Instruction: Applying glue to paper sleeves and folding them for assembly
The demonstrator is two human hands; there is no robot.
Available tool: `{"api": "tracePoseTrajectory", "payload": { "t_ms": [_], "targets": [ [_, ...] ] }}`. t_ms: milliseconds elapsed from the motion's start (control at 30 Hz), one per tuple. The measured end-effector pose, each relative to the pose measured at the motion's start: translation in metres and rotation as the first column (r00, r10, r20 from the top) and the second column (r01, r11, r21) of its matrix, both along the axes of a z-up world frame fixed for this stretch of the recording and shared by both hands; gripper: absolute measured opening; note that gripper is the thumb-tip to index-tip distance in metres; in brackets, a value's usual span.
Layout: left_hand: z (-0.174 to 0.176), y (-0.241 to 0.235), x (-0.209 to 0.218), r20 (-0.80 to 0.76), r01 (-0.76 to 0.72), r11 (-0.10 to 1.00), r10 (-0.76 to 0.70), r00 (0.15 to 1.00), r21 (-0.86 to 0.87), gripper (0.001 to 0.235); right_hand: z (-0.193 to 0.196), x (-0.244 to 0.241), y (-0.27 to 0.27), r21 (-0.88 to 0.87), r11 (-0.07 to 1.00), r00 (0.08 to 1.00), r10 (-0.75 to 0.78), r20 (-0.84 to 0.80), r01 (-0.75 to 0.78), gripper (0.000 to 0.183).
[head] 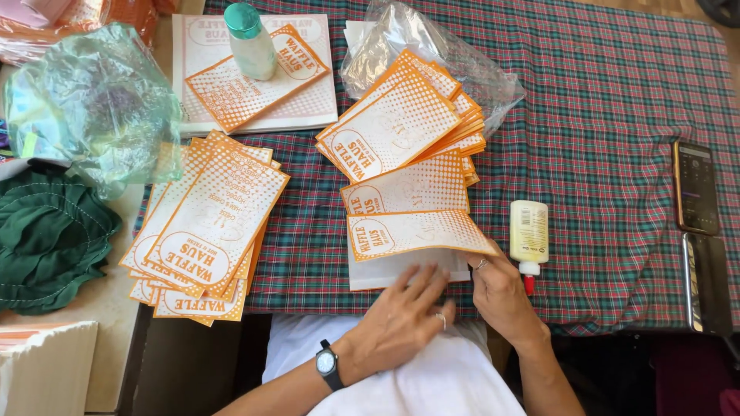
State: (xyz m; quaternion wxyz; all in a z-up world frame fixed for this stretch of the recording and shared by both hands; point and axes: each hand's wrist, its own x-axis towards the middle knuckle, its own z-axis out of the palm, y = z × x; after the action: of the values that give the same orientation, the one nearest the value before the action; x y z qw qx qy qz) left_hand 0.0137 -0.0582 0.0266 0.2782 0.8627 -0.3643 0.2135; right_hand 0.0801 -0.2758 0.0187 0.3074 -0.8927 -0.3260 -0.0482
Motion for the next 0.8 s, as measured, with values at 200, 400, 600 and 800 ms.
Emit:
{"api": "tracePoseTrajectory", "payload": {
  "t_ms": [200,400,600,800],
  "targets": [
    [-0.031,-0.009,0.017,-0.126,-0.212,0.968,0.229,0.965,0.134,0.042,0.013,0.015,-0.032,-0.006,0.947,0.935,-0.316,0.163,0.321,0.020],
    [-0.033,-0.003,0.026,-0.065,-0.319,0.922,0.340,0.938,0.217,0.056,0.049,0.036,-0.048,-0.325,0.678,0.580,-0.734,-0.354,0.659,0.095],
    [-0.015,-0.017,0.058,-0.283,-0.285,0.912,0.368,0.886,0.296,0.019,0.022,0.047,-0.064,-0.089,0.709,0.575,-0.633,-0.518,0.700,0.089],
    [-0.022,-0.019,0.071,-0.332,-0.354,0.905,0.417,0.846,0.236,0.064,0.005,0.043,-0.055,0.397,0.572,0.662,-0.383,-0.645,0.718,0.063]
  ]
}}
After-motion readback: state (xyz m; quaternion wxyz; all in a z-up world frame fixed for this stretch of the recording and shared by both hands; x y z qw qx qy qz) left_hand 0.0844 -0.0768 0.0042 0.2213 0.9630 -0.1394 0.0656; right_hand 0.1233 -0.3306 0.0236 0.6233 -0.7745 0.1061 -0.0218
